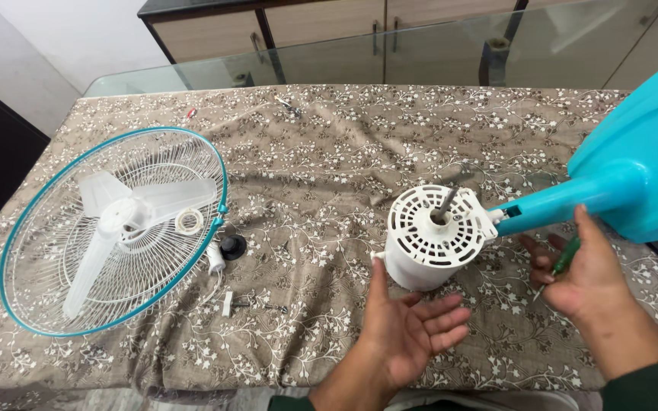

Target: The person uses a screwdriver to loosen and remove screws from the motor housing of a disassembled electric fan. They remove the motor cover and set it aside, then continue to unscrew and remove the central shaft assembly from the motor housing.

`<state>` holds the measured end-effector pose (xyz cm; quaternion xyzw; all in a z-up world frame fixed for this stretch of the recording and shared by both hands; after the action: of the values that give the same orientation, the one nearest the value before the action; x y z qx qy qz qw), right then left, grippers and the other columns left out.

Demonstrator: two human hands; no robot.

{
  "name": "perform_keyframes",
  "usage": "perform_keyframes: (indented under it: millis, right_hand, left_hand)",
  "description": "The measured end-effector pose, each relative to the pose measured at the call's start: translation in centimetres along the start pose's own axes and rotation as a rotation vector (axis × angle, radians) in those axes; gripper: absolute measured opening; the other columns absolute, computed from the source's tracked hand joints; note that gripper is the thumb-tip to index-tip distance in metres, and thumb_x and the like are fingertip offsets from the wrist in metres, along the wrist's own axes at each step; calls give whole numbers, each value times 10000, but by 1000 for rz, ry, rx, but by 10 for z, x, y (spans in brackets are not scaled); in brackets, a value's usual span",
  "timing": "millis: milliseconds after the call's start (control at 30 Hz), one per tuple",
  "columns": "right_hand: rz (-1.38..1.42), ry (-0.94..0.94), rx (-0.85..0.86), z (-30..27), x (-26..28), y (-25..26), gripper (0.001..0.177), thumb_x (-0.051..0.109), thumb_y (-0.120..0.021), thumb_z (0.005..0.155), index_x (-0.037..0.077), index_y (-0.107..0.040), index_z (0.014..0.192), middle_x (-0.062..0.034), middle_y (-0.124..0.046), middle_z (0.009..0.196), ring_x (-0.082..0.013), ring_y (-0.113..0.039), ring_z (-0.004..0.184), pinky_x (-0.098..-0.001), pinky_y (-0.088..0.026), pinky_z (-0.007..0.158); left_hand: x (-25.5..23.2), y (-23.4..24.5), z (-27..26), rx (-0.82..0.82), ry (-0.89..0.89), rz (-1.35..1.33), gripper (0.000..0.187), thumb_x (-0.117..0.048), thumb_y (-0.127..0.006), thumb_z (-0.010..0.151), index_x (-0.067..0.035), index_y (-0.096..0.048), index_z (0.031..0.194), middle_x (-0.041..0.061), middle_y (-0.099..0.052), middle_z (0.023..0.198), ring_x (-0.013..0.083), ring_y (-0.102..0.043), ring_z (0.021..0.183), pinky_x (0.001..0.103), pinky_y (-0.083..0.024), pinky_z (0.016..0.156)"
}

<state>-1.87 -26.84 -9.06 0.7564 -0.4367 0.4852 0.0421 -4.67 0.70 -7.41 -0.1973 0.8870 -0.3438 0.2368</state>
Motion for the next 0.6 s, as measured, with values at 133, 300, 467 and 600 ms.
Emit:
perform_keyframes:
  millis: [133,300,467,600]
  right_hand:
    - [29,-57,81,14,9,-10,527,744,-539,933,253,-573,1119,42,-590,929,-149,-554,677,-251,-292,499]
    - [85,-64,20,49,8,-9,493,735,-654,942,272,-520,1042,60,-517,878,-117,-467,651,-243,-298,536]
    - [87,-23,104,58,6,4,425,632,-678,957,246,-518,1032,56,-502,821,-108,-445,624,-268,-312,529]
    - [93,28,155,52,6,8,398,597,-676,920,240,-532,1022,49,-474,801,-126,-444,603,-289,-314,517]
  left_hand:
    - [-1,-10,14,145,-15,19,1278,-998,-123,781,6,-352,1538,313,-635,1270,412,-705,1087,450,-643,808]
    - [2,-20,25,110,-23,5,1293,-1000,-138,787,34,-402,1518,335,-623,1258,422,-700,1108,443,-652,819]
    - [-3,-27,25,113,-82,-35,1148,-915,-211,868,30,-501,1453,286,-668,1241,358,-725,1088,422,-662,825]
    - [-4,-35,16,-7,-80,-89,1057,-871,-278,889,20,-587,1365,245,-671,1187,316,-734,1039,412,-662,800]
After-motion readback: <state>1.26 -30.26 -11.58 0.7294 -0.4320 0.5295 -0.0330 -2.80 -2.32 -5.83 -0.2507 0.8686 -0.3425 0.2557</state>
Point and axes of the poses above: each hand's wrist, its own z-axis towards the middle knuckle, its own y-axis out of the back of the hand, x = y × z, the point moved 2 cm from there along z, towards the middle knuckle
